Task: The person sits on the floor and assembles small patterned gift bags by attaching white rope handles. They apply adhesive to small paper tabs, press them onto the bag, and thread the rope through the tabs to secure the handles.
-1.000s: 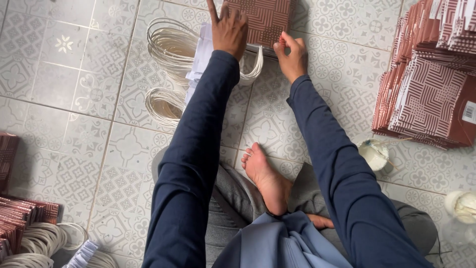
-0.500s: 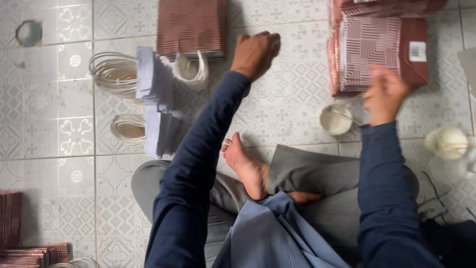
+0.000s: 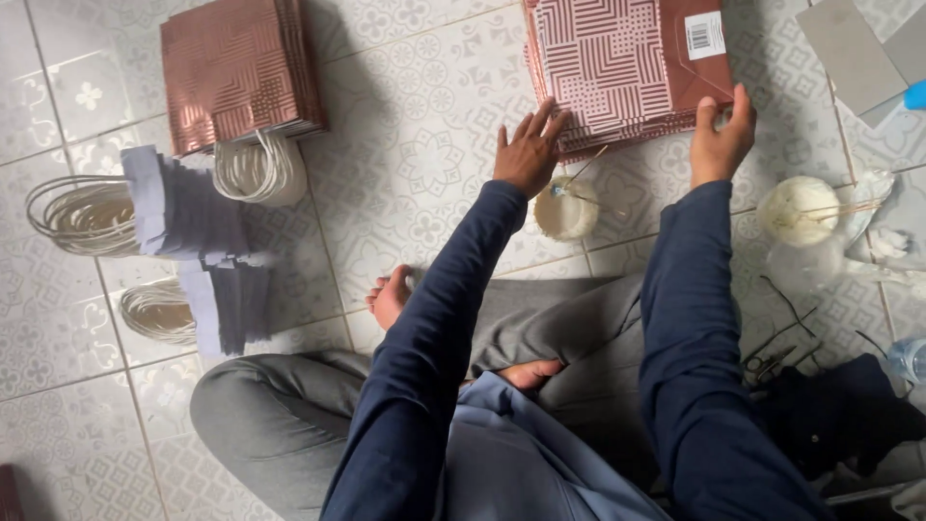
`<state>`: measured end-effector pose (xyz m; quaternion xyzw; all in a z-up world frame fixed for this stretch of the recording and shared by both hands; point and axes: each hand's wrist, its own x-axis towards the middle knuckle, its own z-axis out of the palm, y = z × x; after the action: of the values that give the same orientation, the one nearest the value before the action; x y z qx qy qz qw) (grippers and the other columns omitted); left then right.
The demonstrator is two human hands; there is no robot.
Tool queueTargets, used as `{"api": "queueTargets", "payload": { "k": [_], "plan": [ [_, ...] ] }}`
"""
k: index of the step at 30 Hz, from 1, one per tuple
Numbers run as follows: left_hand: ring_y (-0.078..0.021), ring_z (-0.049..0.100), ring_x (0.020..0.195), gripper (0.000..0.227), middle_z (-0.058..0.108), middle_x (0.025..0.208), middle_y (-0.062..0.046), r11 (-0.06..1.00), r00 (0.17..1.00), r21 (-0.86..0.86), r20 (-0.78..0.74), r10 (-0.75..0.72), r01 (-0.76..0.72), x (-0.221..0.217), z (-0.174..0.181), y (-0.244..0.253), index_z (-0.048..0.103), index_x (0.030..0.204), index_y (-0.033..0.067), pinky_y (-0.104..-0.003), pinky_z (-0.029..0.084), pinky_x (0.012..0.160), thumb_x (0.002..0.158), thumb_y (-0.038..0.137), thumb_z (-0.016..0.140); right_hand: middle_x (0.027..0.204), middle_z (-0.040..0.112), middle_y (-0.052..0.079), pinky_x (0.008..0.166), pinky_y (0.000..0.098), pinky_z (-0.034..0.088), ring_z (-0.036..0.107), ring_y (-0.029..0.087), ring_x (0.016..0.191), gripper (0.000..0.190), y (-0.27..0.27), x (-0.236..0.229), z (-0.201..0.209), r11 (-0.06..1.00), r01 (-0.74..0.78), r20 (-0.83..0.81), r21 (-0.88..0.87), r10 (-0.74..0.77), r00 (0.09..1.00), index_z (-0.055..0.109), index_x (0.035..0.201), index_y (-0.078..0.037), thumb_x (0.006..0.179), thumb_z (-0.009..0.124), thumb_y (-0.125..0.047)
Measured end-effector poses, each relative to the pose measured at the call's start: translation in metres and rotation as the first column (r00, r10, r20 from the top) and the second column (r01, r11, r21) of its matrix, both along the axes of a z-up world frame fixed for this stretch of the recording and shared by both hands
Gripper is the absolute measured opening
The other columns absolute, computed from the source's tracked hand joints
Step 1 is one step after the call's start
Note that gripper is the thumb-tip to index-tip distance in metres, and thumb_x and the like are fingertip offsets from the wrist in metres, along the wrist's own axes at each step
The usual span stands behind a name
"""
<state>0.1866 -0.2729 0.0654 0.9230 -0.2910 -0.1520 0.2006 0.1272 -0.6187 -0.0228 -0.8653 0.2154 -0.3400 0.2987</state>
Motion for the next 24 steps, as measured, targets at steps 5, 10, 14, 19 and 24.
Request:
{"api": "queueTargets", "payload": {
  "k": [5, 10, 14, 19, 24],
  "plan": [
    [-0.0293, 0.037, 0.151, 0.064, 0.014, 0.17, -0.007, 0.996, 0.988, 0.093, 0.151, -0.023, 0.009, -0.006, -0.012, -0.005, 0.028, 0.16, 0.0205, -0.074, 0.024, 0.116, 0.101, 0.016, 0.051, 0.14, 0.061, 0.027, 0.102, 0.0572, 0.044, 0.053, 0.046, 0.126, 0.05, 0.025, -0.005, 0.045, 0.992, 0.019, -0.144, -0.127, -0.038, 0.989, 0.055, 0.146, 0.002, 0.107, 0.07, -0.026],
    [-0.032, 0.036, 0.151, 0.068, 0.01, 0.17, -0.009, 0.991, 0.99, 0.133, 0.136, -0.043, 0.025, -0.007, -0.008, -0.006, 0.025, 0.161, 0.0184, -0.074, 0.022, 0.116, 0.1, 0.012, 0.053, 0.119, 0.063, 0.028, 0.093, 0.0549, 0.05, 0.055, 0.045, 0.114, 0.043, 0.064, -0.01, 0.109, 0.978, 0.033, 0.084, -0.206, -0.016, 0.996, 0.065, 0.131, 0.001, 0.091, 0.08, -0.005],
    [-0.031, 0.04, 0.148, 0.068, 0.013, 0.17, -0.009, 0.991, 0.99, 0.132, 0.136, -0.033, 0.014, -0.007, -0.01, -0.006, 0.026, 0.16, 0.0187, -0.074, 0.024, 0.115, 0.098, 0.008, 0.051, 0.118, 0.07, 0.013, 0.084, 0.0425, 0.057, 0.069, 0.029, 0.105, 0.021, 0.108, -0.006, 0.152, 0.837, -0.328, 0.46, 0.439, 0.105, 0.882, 0.059, 0.114, -0.011, 0.097, 0.07, -0.018],
    [-0.0281, 0.046, 0.149, 0.069, 0.012, 0.171, -0.005, 0.985, 0.998, 0.171, 0.061, 0.01, -0.02, 0.001, -0.031, -0.01, 0.019, 0.163, 0.0317, -0.074, 0.018, 0.121, 0.105, 0.021, 0.055, 0.155, 0.048, 0.01, 0.103, 0.0584, 0.072, 0.078, 0.051, 0.121, 0.039, 0.091, 0.017, 0.047, 0.327, -0.409, 0.388, 0.852, 0.131, 0.912, 0.048, 0.145, -0.034, 0.116, 0.074, -0.031],
    [-0.044, 0.056, 0.136, 0.058, 0.044, 0.161, -0.011, 0.661, 0.942, -0.69, -0.326, 0.081, -0.295, 0.019, -0.034, 0.027, 0.049, 0.154, 0.0272, -0.064, 0.045, 0.114, 0.1, 0.024, 0.071, 0.15, 0.055, 0.008, 0.105, 0.0585, 0.075, 0.081, 0.05, 0.119, 0.033, 0.09, 0.012, 0.053, 0.283, -0.5, 0.494, 0.818, 0.1, 0.864, 0.047, 0.145, -0.042, 0.119, 0.064, -0.029]
  ]
}}
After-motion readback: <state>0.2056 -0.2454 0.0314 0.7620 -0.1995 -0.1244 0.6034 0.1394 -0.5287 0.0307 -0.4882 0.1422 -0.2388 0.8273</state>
